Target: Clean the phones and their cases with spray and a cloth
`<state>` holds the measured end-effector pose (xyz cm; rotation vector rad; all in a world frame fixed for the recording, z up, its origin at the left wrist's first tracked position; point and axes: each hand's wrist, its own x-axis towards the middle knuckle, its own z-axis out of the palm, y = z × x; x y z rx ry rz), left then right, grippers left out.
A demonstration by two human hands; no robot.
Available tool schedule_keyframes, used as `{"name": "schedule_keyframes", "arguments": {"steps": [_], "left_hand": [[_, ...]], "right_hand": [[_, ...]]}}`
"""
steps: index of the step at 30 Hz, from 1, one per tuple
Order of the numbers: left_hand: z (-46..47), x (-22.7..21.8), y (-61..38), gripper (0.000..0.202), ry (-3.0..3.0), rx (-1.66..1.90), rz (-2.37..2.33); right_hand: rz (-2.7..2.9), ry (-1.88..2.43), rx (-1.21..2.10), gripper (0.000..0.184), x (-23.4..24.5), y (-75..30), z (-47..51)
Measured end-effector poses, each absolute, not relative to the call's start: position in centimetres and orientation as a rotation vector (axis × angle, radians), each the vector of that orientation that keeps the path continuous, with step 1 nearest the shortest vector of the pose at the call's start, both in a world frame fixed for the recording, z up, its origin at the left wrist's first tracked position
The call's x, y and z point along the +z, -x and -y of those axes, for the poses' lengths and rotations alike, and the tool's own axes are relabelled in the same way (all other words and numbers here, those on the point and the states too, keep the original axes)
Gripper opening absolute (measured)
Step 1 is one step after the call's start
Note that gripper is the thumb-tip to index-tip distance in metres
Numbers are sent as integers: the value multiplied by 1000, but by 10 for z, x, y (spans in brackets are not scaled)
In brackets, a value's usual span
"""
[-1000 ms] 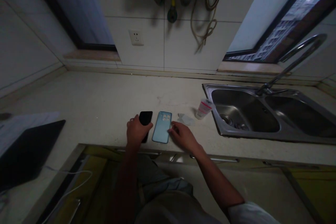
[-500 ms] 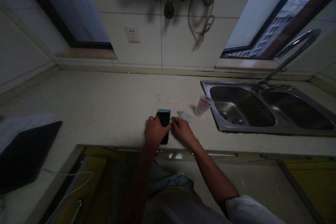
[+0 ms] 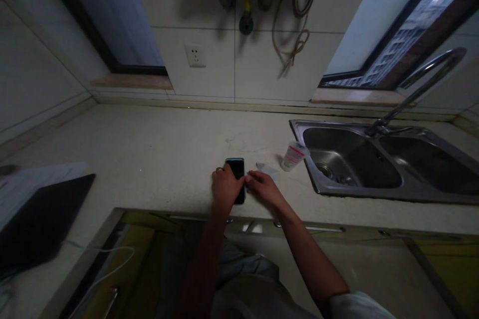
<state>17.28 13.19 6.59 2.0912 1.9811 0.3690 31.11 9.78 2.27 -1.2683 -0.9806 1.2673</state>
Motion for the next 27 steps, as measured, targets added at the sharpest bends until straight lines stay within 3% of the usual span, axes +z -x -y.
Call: {"name": "schedule_keyframes", "arguments": {"steps": [9, 13, 17, 22, 27], "left_hand": [[-137, 45, -174, 76, -1935, 681, -1933], [-132, 40, -181, 78, -1842, 855, -1861], [-125, 37, -191, 72, -1705, 1043, -1667], [-122, 29, -189, 77, -1545, 1269, -1326], [-134, 36, -175, 65, -937, 1301, -873]], "right_hand": [[1165, 1266, 1274, 29, 33, -307, -105], [966, 1225, 1304, 31, 31, -302, -111], [758, 1043, 1425, 35, 31, -292, -115], [676, 1031, 1345, 44, 35, -291, -114], [669, 1004, 1449, 49, 45, -297, -106]]}}
